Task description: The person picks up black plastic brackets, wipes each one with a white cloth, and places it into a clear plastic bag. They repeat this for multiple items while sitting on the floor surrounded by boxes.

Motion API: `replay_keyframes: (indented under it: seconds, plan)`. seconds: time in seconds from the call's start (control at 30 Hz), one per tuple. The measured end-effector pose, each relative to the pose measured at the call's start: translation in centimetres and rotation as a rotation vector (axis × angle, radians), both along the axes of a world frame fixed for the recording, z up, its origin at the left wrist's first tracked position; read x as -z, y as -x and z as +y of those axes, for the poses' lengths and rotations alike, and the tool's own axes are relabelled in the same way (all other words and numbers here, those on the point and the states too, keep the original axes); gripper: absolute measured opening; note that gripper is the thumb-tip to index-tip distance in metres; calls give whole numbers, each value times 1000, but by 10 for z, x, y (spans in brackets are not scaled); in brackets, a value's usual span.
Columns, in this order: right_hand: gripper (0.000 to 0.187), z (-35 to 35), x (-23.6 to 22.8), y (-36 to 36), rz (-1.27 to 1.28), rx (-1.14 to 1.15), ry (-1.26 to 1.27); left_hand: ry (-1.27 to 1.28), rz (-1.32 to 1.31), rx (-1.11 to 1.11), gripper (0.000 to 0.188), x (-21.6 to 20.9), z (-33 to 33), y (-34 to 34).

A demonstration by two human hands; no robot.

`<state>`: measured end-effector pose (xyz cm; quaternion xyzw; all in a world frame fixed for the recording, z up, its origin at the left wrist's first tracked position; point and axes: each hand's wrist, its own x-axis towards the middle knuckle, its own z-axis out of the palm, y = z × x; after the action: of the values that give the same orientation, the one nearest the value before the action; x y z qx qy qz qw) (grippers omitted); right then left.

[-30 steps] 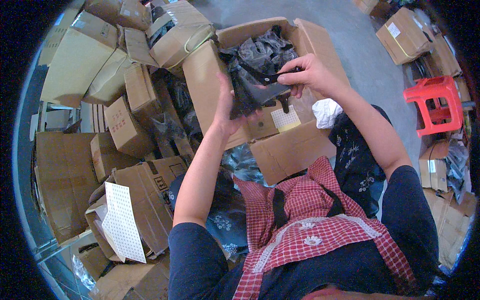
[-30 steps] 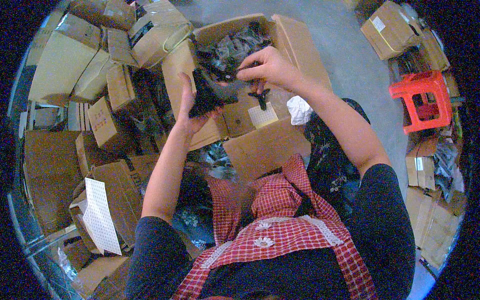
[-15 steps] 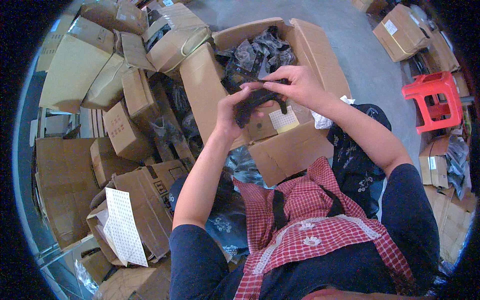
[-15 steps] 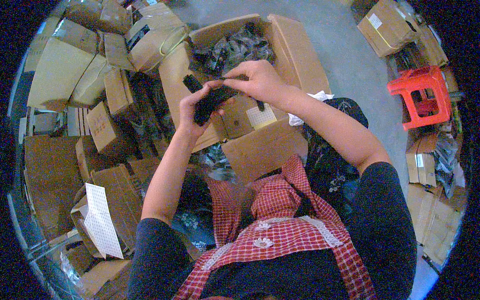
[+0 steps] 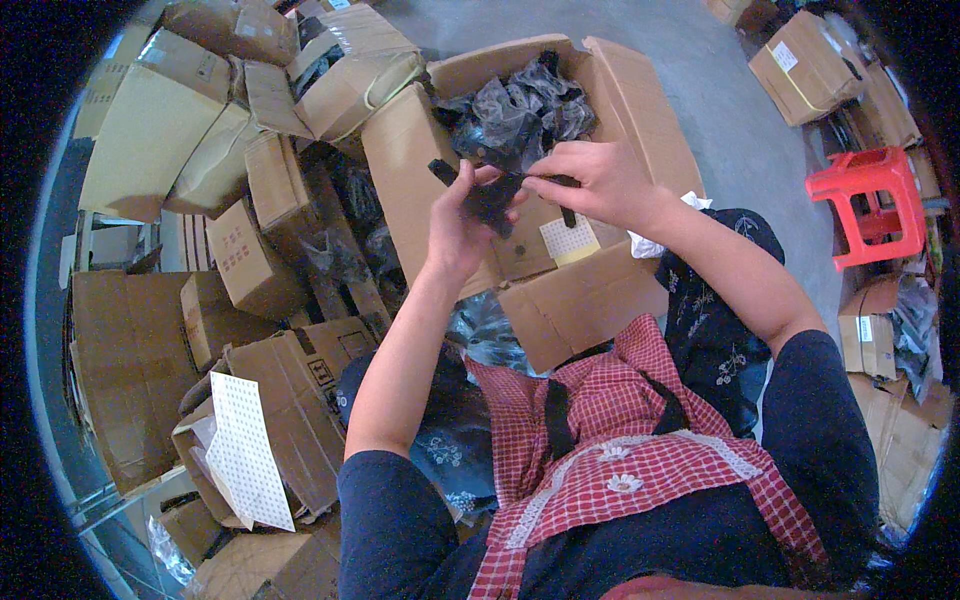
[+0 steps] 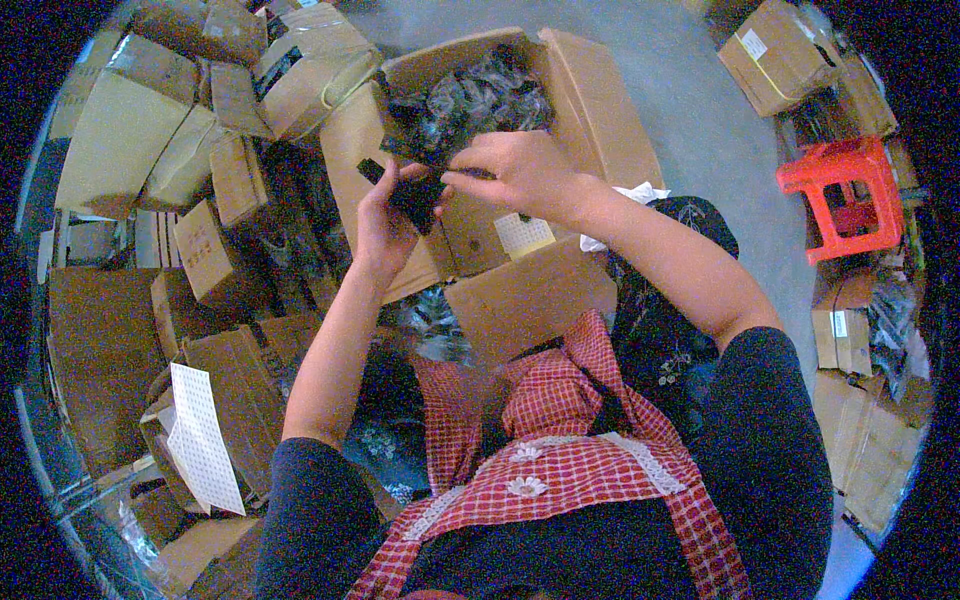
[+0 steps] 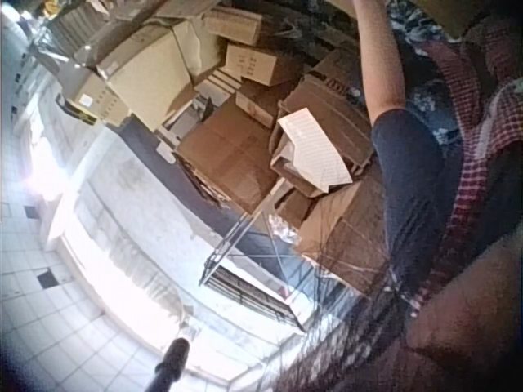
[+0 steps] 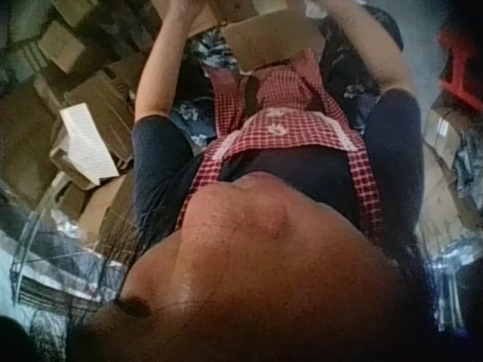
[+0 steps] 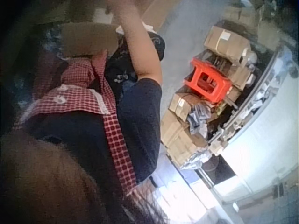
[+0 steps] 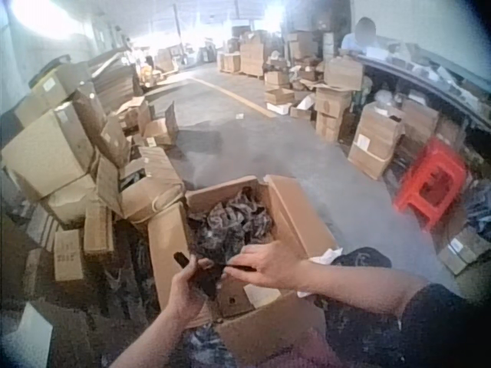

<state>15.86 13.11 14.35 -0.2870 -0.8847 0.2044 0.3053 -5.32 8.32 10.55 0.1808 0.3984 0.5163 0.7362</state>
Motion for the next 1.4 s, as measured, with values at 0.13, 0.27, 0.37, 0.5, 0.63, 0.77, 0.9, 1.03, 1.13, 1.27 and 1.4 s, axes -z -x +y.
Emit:
replay_keyframes:
  seconds: [0.13, 0.27, 0.37, 0.5, 0.63, 0.77, 0.9, 1.03, 1.13, 1.27, 1.4]
  plan:
    - [29, -3, 7, 4, -15, 17, -1, -47, 30, 14, 55, -7, -2, -7]
    - [28, -1, 5, 7, 28, 20, 58, -105, -32, 34, 64, -9, 0, -8]
    - [25, 20, 10, -4, 204, 1, 253, 75, -111, -128, 59, -12, 4, -3]
    - [21, 38, -4, -22, 355, -111, 507, -10, -60, 133, 80, -4, 10, 17]
    - [23, 21, -27, -18, 418, -273, 677, 105, -99, 316, 76, -1, 1, 8]
    - [16, 17, -29, -19, 319, -409, 765, 97, -235, 413, 75, 3, -13, 0]
    - [20, 14, -28, -15, 182, -428, 845, 200, -329, 585, 90, 10, -5, -6]
    - [43, 8, -31, -11, 19, -284, 842, 172, -177, 515, 95, 14, -7, -18]
    - [59, 9, -21, -5, 11, -263, 611, 139, -14, 562, 104, 3, -13, -22]
    - [62, 13, -15, -2, 35, -212, 754, 83, -107, 569, 88, 14, -15, -19]
    - [40, 60, 21, -8, 214, -112, 774, 96, -71, 409, 57, 16, -17, -19]
